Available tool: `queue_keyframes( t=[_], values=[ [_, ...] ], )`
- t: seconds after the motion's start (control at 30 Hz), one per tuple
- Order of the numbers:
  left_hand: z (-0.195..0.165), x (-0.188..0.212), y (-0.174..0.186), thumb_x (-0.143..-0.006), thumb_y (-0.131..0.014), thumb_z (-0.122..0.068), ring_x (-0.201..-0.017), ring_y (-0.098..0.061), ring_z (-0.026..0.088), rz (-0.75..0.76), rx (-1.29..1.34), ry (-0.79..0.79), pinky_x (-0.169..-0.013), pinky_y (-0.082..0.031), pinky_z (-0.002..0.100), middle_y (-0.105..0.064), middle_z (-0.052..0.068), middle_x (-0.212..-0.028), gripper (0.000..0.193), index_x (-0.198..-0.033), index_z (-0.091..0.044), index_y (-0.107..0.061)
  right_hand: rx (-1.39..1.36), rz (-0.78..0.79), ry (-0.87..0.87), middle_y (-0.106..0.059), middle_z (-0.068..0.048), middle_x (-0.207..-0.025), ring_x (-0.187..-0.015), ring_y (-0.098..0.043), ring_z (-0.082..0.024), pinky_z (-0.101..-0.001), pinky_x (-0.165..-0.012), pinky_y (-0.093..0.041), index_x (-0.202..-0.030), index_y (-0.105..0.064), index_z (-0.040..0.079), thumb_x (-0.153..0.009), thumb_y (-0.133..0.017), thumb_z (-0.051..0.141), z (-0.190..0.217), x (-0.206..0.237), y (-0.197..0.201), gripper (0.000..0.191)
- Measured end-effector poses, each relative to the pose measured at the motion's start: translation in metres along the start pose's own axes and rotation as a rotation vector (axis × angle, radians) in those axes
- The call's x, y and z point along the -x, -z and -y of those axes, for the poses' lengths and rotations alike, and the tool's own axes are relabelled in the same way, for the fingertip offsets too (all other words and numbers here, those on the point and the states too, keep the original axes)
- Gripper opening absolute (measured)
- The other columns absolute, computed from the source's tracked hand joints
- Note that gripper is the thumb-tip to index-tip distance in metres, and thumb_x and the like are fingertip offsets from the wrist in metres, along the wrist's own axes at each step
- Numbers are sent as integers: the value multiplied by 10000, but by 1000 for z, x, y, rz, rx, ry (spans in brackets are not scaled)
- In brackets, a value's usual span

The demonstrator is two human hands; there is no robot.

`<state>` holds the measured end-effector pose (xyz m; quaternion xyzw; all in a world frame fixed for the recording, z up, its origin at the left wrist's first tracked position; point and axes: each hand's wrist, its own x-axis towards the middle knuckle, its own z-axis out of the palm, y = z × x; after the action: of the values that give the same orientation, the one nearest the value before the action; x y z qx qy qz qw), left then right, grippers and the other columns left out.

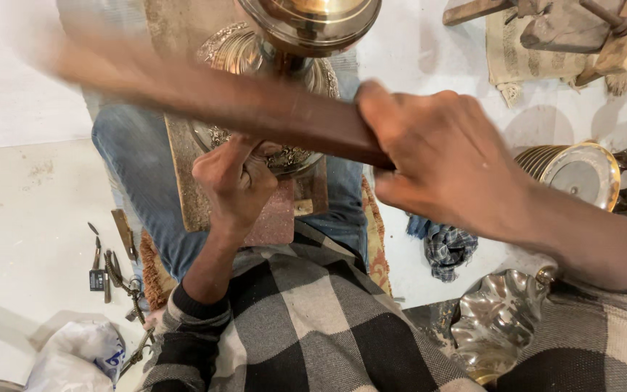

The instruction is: The person sits on the floor with an ornate brass vessel resting on a wooden block on their lap. They hold a chisel against the vessel's embossed surface and strike it with a wooden mallet, repositioning the chisel around the decorative patterns to work the metal, then set the mallet down and continue tooling by hand.

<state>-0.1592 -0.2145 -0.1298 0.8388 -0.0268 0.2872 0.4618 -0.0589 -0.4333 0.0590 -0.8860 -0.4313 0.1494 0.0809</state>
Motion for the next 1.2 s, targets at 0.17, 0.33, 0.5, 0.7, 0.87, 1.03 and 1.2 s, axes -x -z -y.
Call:
queue_keyframes(
  t=[0.17, 0.33, 0.5, 0.7, 0.87, 1.03, 1.2],
  values=[
    [5, -1, 0, -881, -533, 115, -735, -748, 127, 1, -48, -39, -602, -619, 251, -795, 63, -1024, 504, -1315, -103, -670, -64, -15, -56, -606, -144, -687, -422, -500, -199, -319, -361, -419, -1029, -509, -31, -809, -644, -24, -2, 0, -3, 259],
    [12, 2, -5, -1012, -549, 68, -771, -769, 91, -58, -3, -103, -592, -644, 208, -809, 47, -1050, 417, -1378, -121, -616, -89, -39, -64, -628, -169, -702, -411, -529, -216, -327, -357, -427, -1030, -512, -40, -783, -652, -31, 2, -3, -3, 284],
    [11, 0, 0, -958, -543, 67, -713, -761, 101, -6, -28, -80, -586, -626, 235, -796, 34, -966, 446, -1354, -110, -646, -146, -55, -59, -654, -218, -707, -406, -574, -240, -339, -357, -438, -1024, -514, -53, -734, -692, -20, 1, -3, -4, 342],
    [5, -6, 7, -922, -564, 90, -703, -752, 104, 14, -18, -75, -571, -609, 238, -806, 50, -988, 475, -1320, -153, -654, -98, -44, -110, -664, -217, -754, -403, -582, -240, -323, -349, -433, -1098, -524, -48, -766, -680, -44, -2, 4, -8, 367],
    [6, -7, 9, -877, -557, 102, -659, -733, 107, 54, -2, -35, -589, -601, 285, -807, 21, -929, 527, -1325, -148, -673, -77, -51, -85, -673, -218, -785, -444, -600, -246, -327, -381, -455, -1095, -509, -36, -806, -679, -19, 0, 2, -12, 335],
    [9, -9, 11, -882, -520, 94, -724, -767, 122, 72, -15, -58, -654, -643, 283, -803, 13, -937, 537, -1338, -146, -671, -154, -83, -91, -667, -163, -736, -487, -633, -229, -328, -407, -475, -1074, -490, -16, -831, -689, 14, 7, -5, -10, 315],
    [10, -8, 17, -865, -542, 34, -766, -774, 147, 83, 33, -76, -662, -641, 286, -784, 47, -1001, 529, -1346, -162, -639, -343, -218, 17, -653, -142, -734, -558, -650, -211, -295, -417, -517, -1082, -459, -39, -829, -694, 29, 16, -11, -5, 352]
  ],
)
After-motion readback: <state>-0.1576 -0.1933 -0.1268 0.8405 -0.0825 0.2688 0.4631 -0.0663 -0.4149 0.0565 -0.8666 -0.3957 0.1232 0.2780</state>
